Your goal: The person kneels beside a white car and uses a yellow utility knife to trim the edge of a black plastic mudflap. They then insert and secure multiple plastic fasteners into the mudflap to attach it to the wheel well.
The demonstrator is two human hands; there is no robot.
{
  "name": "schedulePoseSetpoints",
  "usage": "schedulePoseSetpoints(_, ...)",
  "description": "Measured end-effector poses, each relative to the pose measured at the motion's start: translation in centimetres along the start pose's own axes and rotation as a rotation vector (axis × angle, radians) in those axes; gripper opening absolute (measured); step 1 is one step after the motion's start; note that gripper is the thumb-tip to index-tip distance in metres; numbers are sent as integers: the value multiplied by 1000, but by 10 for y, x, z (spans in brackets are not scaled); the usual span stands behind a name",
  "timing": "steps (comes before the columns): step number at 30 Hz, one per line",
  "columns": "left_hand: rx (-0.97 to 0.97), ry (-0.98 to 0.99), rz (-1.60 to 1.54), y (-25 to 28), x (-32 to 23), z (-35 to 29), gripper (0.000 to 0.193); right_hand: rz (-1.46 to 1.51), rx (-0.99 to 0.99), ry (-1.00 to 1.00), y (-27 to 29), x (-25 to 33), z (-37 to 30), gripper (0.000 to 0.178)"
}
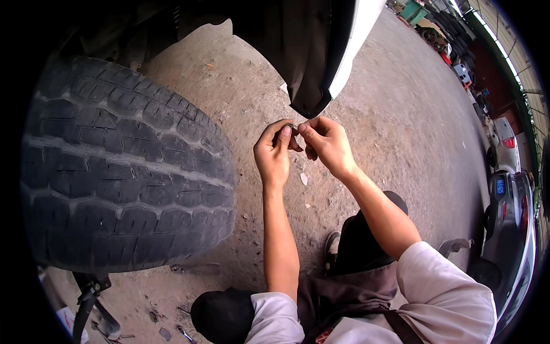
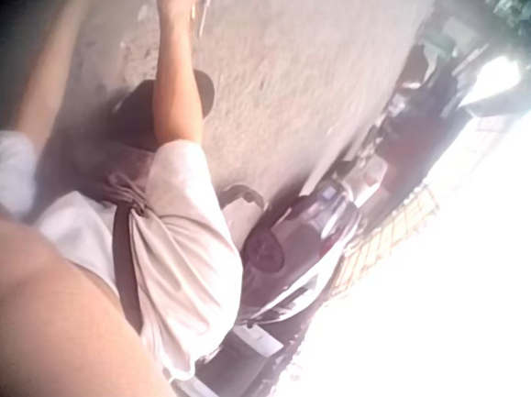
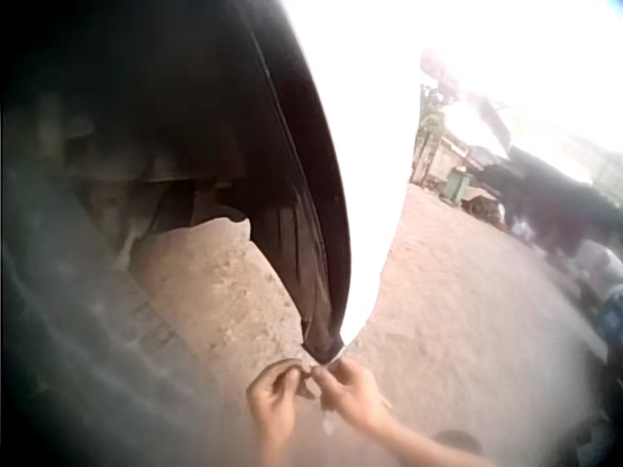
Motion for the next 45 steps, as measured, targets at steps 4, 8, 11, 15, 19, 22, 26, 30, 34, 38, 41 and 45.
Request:
schedulePoseSetpoints(4, -39, -145, -2, -3, -36, 8, 22, -31, -73, 176, -2, 12, -9, 24)
schedulePoseSetpoints(8, -12, -300, 107, -13, -57, 16, 21, -135, -104, 335, -1, 14, -10, 22)
schedulePoseSetpoints(11, 33, -276, 185, -21, -64, 22, 17, -194, -126, 441, 2, 19, -11, 20)
schedulePoseSetpoints(15, 27, -320, 247, -23, -70, 29, 12, -290, -255, 597, -2, 28, -15, 21)
schedulePoseSetpoints(19, 54, -329, 356, -27, -73, 29, 11, -317, -446, 741, -13, 29, -21, 18)
schedulePoseSetpoints(22, 49, -405, 476, -25, -74, 34, 10, -264, -519, 735, -21, 24, -19, 17)
schedulePoseSetpoints(26, 33, -447, 520, -21, -73, 35, 9, -306, -592, 796, -26, 26, -16, 11)
schedulePoseSetpoints(30, -13, -557, 582, -26, -75, 35, 9, -370, -652, 855, -23, 20, -10, 8)
schedulePoseSetpoints(34, -7, -434, 498, -22, -69, 35, 9, -321, -631, 815, -27, 23, -12, 9)
schedulePoseSetpoints(38, 49, -406, 490, -23, -72, 38, 9, -341, -606, 844, -23, 26, -12, 11)
schedulePoseSetpoints(41, 27, -361, 360, -21, -62, 37, 8, -337, -586, 865, -23, 28, -13, 13)
schedulePoseSetpoints(45, 42, -169, 77, -17, -48, 39, 7, -231, -495, 723, -23, 22, -11, 14)
Point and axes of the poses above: each hand's wrist, its own z-axis towards the middle knuckle, its own y-axis out of the back of the hand, x = y × z, the point moved 5 cm from there along z, towards the middle knuckle, and after that the axes turned 6 degrees about -y, right-handed, at the moved point
